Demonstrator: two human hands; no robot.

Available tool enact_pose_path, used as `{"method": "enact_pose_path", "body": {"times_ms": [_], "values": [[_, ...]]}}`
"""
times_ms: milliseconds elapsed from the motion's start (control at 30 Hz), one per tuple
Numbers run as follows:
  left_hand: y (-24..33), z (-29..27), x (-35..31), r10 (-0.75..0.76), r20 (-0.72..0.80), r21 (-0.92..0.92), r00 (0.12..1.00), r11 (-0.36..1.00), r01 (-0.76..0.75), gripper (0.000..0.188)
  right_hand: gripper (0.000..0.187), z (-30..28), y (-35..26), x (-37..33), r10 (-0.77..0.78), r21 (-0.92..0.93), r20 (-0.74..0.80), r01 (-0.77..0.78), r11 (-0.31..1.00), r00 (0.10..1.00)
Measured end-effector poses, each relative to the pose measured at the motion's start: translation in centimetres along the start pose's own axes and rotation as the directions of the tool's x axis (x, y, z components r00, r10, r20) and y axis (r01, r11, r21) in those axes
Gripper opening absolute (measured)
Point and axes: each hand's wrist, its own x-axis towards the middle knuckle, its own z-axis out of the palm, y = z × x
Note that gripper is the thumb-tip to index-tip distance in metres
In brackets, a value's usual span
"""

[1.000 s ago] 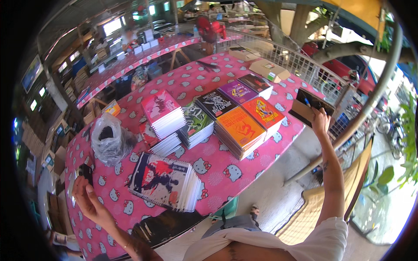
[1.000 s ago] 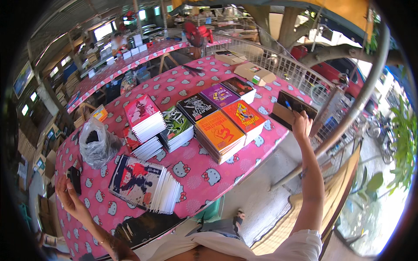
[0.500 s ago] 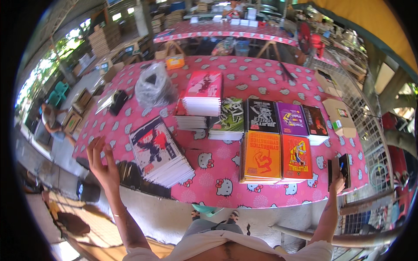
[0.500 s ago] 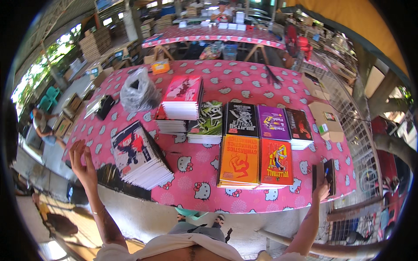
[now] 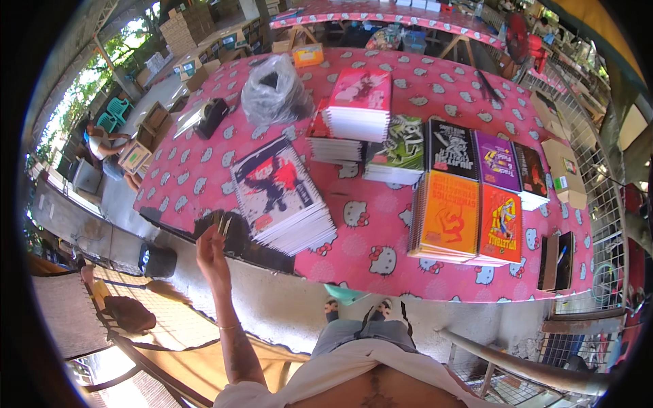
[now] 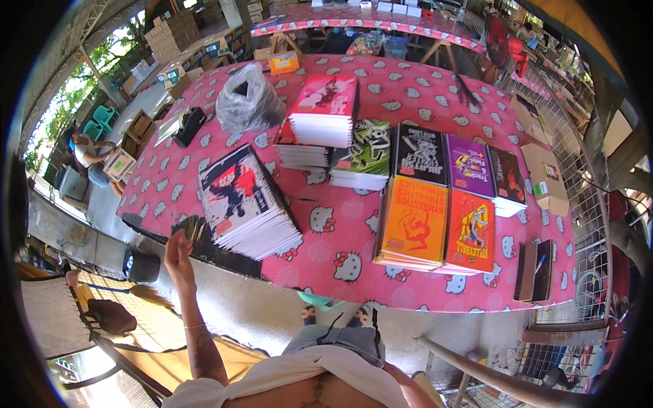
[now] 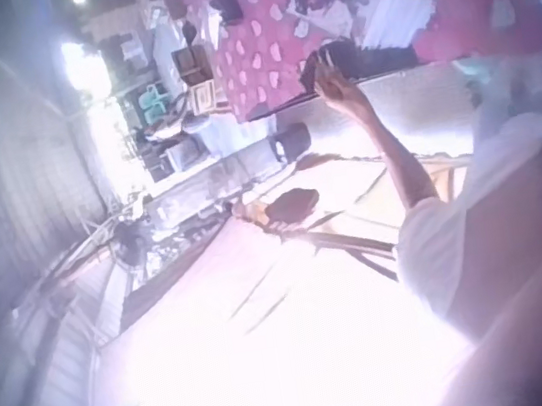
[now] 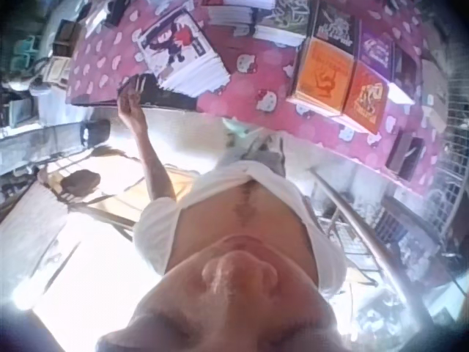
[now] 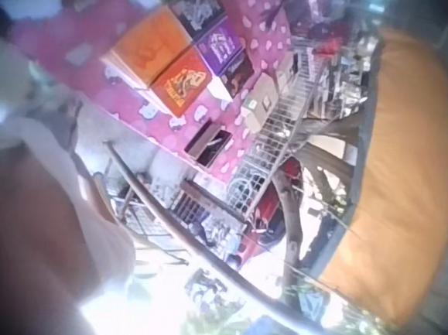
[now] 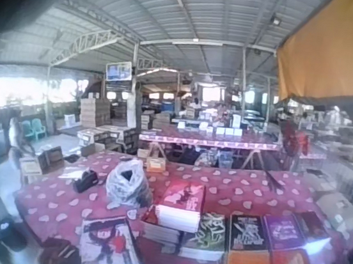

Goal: The person organizes stacks of notebooks on a table, using a small blue tool to adjust the pages and spines before moving them into separate piles.

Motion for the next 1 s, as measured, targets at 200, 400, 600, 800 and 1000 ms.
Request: {"method": "enact_pose_path", "body": {"times_ms": [200, 400, 600, 800, 1000], "values": [[-0.2, 0.3, 0.6, -0.068, 0.160, -0.115, 0.985, 0.989, 0.088, 0.033, 0.046, 2.9, -1.5, 3.7, 0.151, 0.322, 0.203, -0.211, 0.923, 0.968], [-0.2, 3.4, 0.3, -0.378, 0.354, -0.374, 0.855, 0.781, 0.500, 0.064, 0.037, 0.7, -7.9, 5.9, 0.001, 0.436, 0.460, -0.226, 0.871, 0.888], [-5.8, 6.4, 0.6, -0.505, 0.546, -0.385, 0.669, 0.558, 0.735, 0.092, 0.053, -11.4, -28.0, 13.4, -0.312, 0.615, -0.532, 0.613, 0.497, 0.787], [-10.2, 11.3, -0.7, -0.418, 0.678, -0.432, 0.604, 0.438, 0.788, 0.085, 0.056, -11.9, -35.0, 27.7, -0.281, 0.848, -0.407, 0.474, 0.237, 0.869], [-10.7, 12.3, -0.9, -0.399, 0.663, -0.590, 0.633, 0.242, 0.770, 0.066, 0.053, -11.0, -36.9, 27.0, -0.415, 0.829, -0.253, 0.417, 0.372, 0.874]]}}
